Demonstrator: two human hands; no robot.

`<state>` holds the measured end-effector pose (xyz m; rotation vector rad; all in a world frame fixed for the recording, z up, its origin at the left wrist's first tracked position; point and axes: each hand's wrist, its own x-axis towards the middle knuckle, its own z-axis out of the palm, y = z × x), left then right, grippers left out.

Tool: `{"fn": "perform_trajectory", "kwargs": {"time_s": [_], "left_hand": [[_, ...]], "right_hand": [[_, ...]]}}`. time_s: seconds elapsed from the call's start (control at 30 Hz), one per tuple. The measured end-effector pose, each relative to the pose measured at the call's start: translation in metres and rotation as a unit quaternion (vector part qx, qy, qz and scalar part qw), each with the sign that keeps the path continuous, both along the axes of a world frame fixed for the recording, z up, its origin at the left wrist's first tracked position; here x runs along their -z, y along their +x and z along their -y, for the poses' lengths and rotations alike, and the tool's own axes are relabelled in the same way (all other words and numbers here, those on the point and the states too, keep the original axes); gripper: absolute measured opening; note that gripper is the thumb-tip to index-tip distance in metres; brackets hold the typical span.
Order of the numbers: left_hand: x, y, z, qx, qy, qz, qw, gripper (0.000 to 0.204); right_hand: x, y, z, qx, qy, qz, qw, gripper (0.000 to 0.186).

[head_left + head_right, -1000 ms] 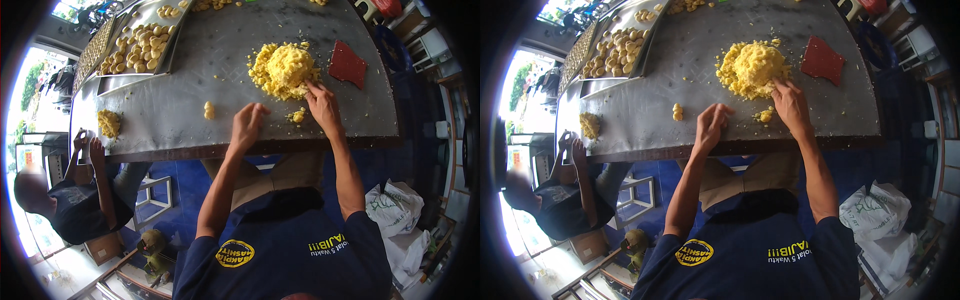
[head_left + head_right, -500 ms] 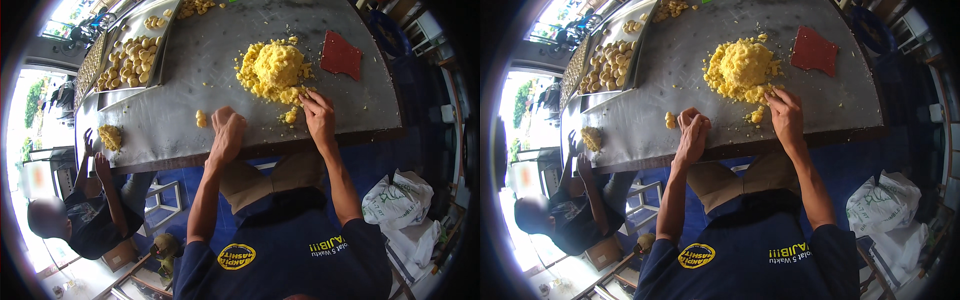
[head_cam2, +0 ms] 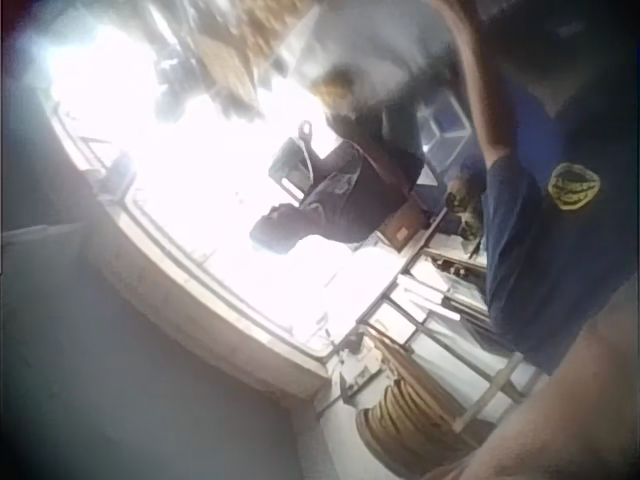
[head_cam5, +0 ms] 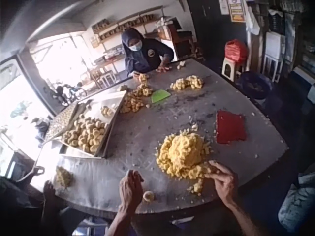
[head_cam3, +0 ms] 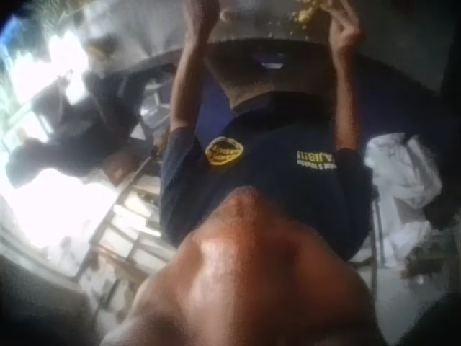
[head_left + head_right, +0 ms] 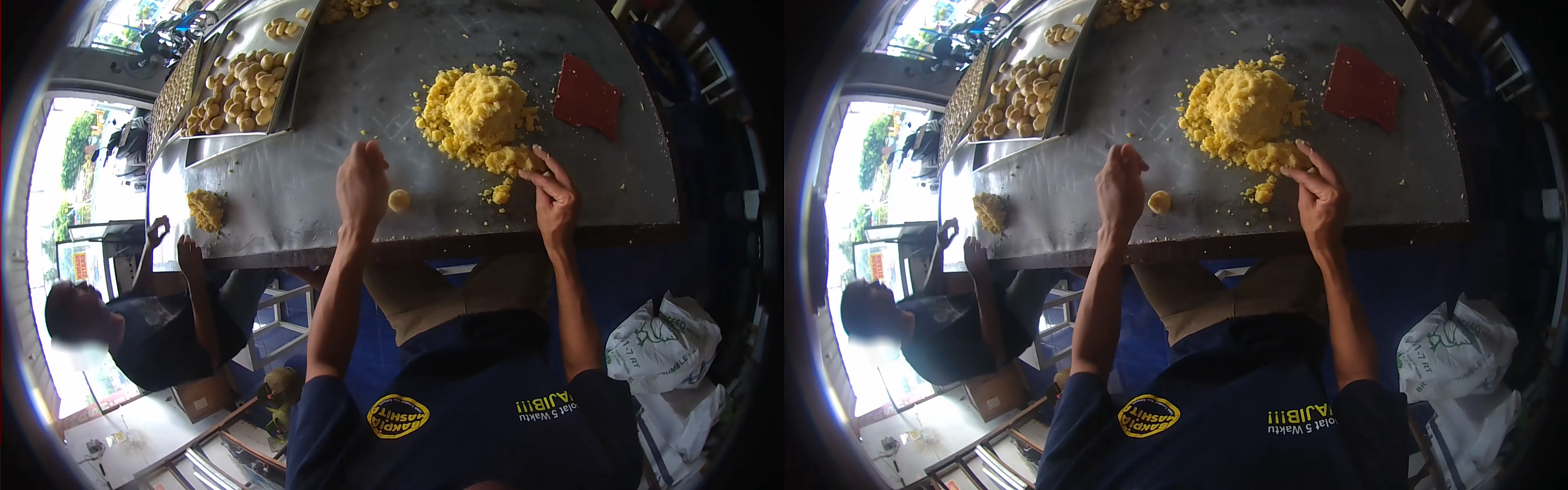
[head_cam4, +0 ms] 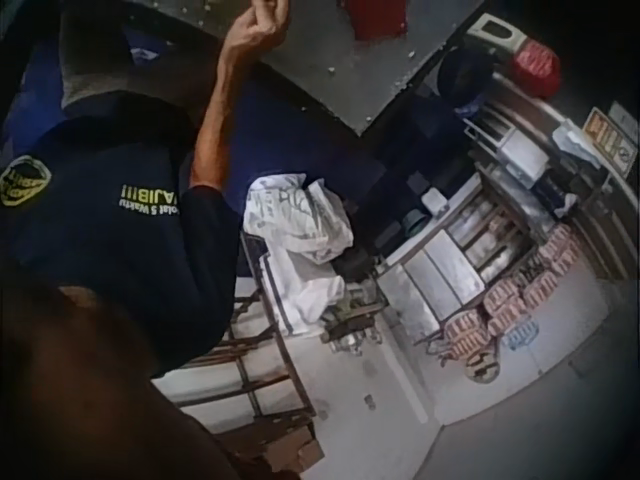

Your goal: The person takes small pieces of yellow dough from a pile and rolls them into balls by hand, placing the finished balls onto a metal tray.

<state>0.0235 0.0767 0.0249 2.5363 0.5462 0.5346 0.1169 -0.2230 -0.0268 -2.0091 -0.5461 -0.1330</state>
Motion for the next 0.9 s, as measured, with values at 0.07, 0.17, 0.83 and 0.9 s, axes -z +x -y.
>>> {"fn": "perform_trajectory", "kwargs": {"time_s": [0.07,0.17,0.83,0.9], "left_hand": [[0.021,0.013,0.005,-0.007,0.094,0.019,0.995,0.023],[0.035,0.015,0.005,0.010,0.084,0.017,0.996,0.021],[0.010,-0.056,-0.071,0.125,0.082,-0.009,0.989,0.029],[0.022,-0.058,-0.071,0.153,0.100,0.011,0.983,0.029]], "right_hand": [[0.006,0.003,-0.001,0.007,0.036,0.030,0.999,0.038],[0.002,0.003,-0.009,0.036,0.047,0.074,0.995,0.035],[0.006,0.013,-0.012,-0.011,-0.159,0.101,0.982,0.048],[0.002,0.019,-0.009,-0.011,-0.172,0.099,0.980,0.045]]}}
